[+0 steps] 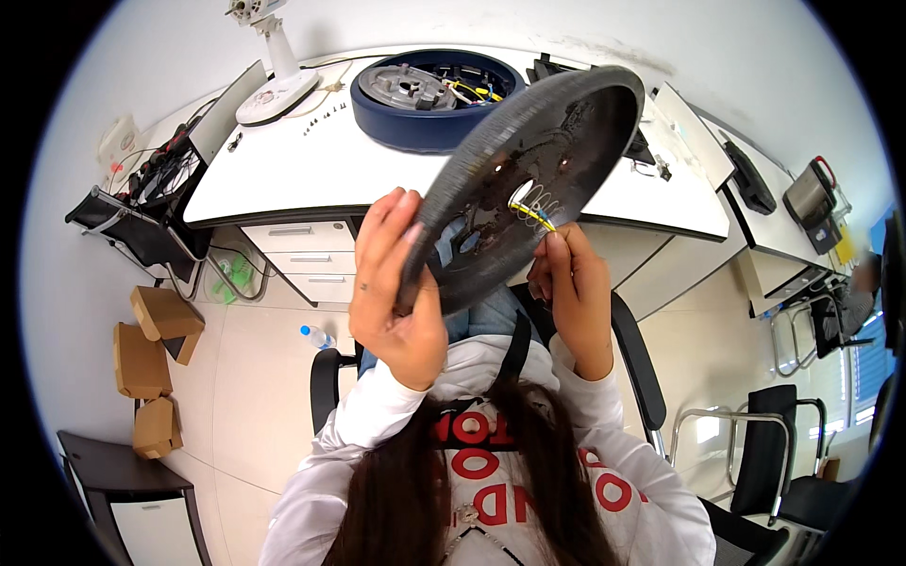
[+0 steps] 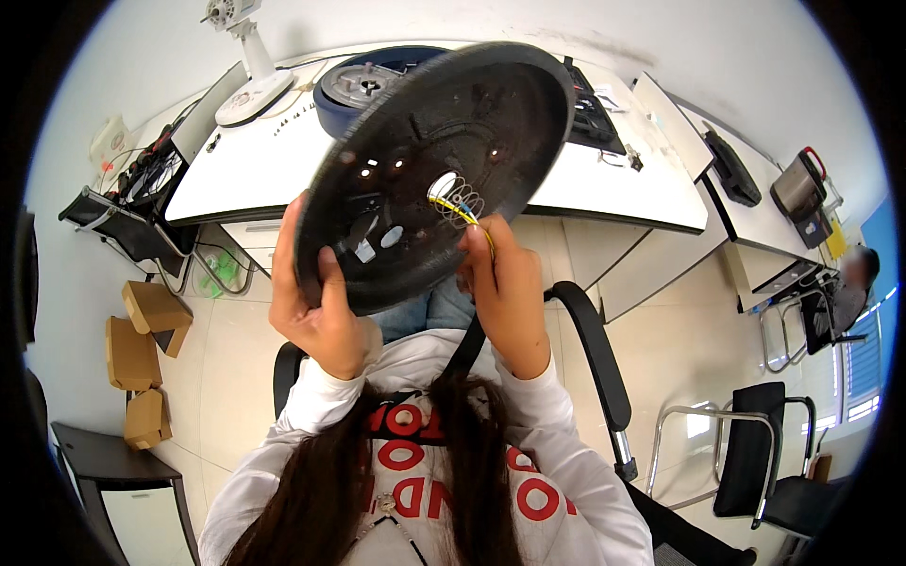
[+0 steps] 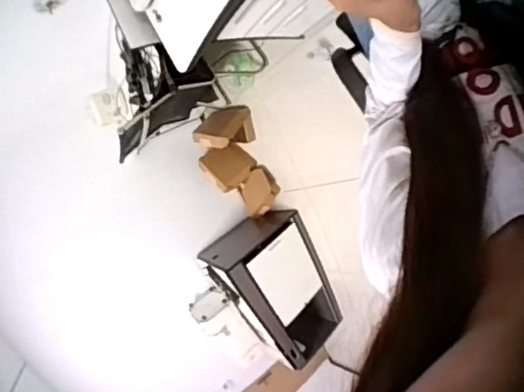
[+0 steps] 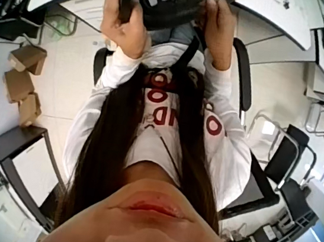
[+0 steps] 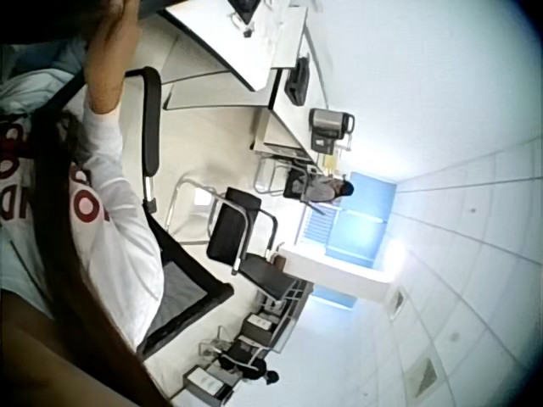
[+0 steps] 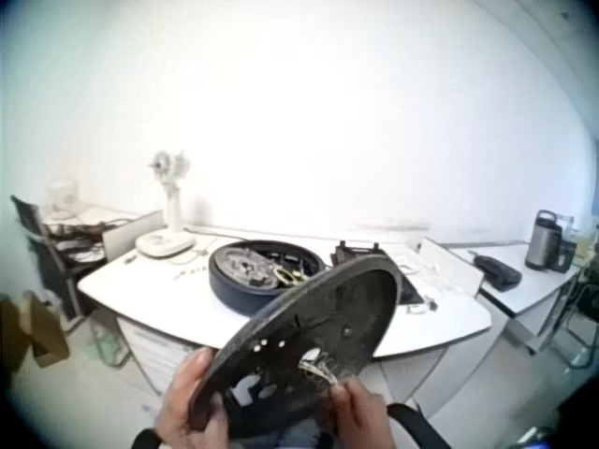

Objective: The person disassembles a circular electronic device, removes a top cover, and uses a screwdriver to detach wires from a central component. They then reposition the cover and continue manipulating wires and small parts within the device's housing.

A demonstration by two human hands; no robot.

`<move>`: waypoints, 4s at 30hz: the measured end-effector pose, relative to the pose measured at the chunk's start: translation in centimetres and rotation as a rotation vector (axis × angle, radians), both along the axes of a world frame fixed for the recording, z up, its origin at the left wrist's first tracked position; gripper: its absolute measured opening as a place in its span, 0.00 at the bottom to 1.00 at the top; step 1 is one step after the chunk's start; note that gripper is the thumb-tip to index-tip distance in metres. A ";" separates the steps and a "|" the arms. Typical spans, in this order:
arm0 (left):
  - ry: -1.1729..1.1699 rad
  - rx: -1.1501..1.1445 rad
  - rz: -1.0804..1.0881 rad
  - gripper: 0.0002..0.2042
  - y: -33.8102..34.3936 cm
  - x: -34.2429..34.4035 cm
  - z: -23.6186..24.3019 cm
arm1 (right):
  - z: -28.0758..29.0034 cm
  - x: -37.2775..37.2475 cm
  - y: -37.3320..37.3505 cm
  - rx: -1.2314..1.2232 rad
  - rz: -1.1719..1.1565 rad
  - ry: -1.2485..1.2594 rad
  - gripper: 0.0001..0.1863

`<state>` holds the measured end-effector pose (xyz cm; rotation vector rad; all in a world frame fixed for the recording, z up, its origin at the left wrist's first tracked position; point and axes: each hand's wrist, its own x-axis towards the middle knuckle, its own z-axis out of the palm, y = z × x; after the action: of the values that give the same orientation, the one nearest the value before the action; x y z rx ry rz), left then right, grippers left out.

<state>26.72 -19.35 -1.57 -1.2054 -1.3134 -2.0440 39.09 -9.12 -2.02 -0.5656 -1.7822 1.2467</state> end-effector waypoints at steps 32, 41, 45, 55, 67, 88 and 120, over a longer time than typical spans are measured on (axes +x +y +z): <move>-0.429 0.163 0.063 0.19 -1.5 -4.8 0.6 | 4.0 16.5 9.8 0.689 -1.161 -0.059 0.14; -0.767 0.236 -0.252 0.23 -2.4 -9.6 -0.1 | -1.1 19.0 34.0 0.226 -0.919 -0.193 0.15; -1.054 0.275 -0.220 0.22 -4.0 -13.0 -1.4 | -4.2 18.1 38.5 0.399 -1.122 -0.270 0.13; -1.077 0.326 -0.160 0.20 -6.3 -20.8 -5.1 | -7.5 19.4 43.5 0.290 -1.008 -0.377 0.13; -1.213 0.468 0.028 0.22 -11.7 -24.9 -9.4 | -10.6 24.3 50.3 0.465 -0.854 -0.688 0.24; -1.186 0.430 0.031 0.19 -3.9 -23.7 -8.2 | -0.2 3.3 33.9 0.822 -0.676 -0.489 0.29; -0.083 -0.272 0.426 0.22 2.6 -14.9 -2.6 | 3.7 -28.4 25.2 0.189 0.544 -0.185 0.11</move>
<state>11.86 -16.79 -4.15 -0.8536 -1.7589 -1.6643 10.70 16.11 1.68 -0.0838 -2.2752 1.3893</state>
